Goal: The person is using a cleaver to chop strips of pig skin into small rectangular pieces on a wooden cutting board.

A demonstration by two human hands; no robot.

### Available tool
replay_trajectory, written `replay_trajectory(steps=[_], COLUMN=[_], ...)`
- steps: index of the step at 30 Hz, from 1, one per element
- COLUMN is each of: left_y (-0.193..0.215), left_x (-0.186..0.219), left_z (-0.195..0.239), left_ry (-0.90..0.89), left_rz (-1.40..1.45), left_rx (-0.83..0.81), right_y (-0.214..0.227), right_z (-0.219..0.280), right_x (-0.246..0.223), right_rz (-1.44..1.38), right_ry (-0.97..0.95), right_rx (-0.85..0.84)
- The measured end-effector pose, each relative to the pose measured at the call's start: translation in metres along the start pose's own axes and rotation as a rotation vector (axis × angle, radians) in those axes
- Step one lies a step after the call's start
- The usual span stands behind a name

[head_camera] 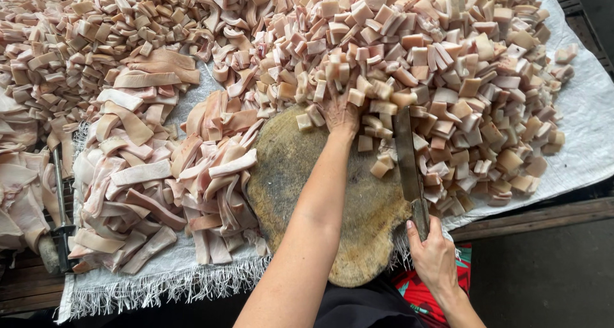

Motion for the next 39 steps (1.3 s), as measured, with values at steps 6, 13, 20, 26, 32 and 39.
replay_trajectory(steps=[6, 13, 20, 26, 32, 39], left_y=[-0.023, -0.002, 0.104, 0.232, 0.266, 0.251], left_x=[-0.035, -0.051, -0.026, -0.13, -0.244, -0.252], left_z=[-0.048, -0.067, -0.022, 0.022, 0.084, 0.15], left_ry=[0.023, 0.222, -0.195, 0.105, 0.118, 0.084], left_rz=[-0.218, -0.016, -0.21, -0.091, -0.346, -0.267], left_rx=[0.047, -0.3, -0.699, -0.453, -0.296, -0.062], right_y=[-0.007, 0.02, 0.004, -0.046, -0.055, -0.007], right_z=[-0.019, 0.002, 0.017, 0.004, -0.034, 0.008], right_x=[-0.005, -0.005, -0.023, -0.064, -0.1, -0.064], right_rz=[-0.046, -0.106, 0.014, 0.12, 0.218, 0.042], right_ry=[0.072, 0.196, 0.266, 0.41, 0.246, 0.218], right_rx=[-0.058, 0.07, -0.099, -0.246, -0.276, -0.042])
Point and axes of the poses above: each hand's wrist, its own z-axis away from the middle knuckle, its own y-axis out of the back of the hand, x = y × z, the point moved 7 cm from there along -z, towards the middle knuckle, and after that the axes turned 5 degrees about -y, right-handed, at the moved point
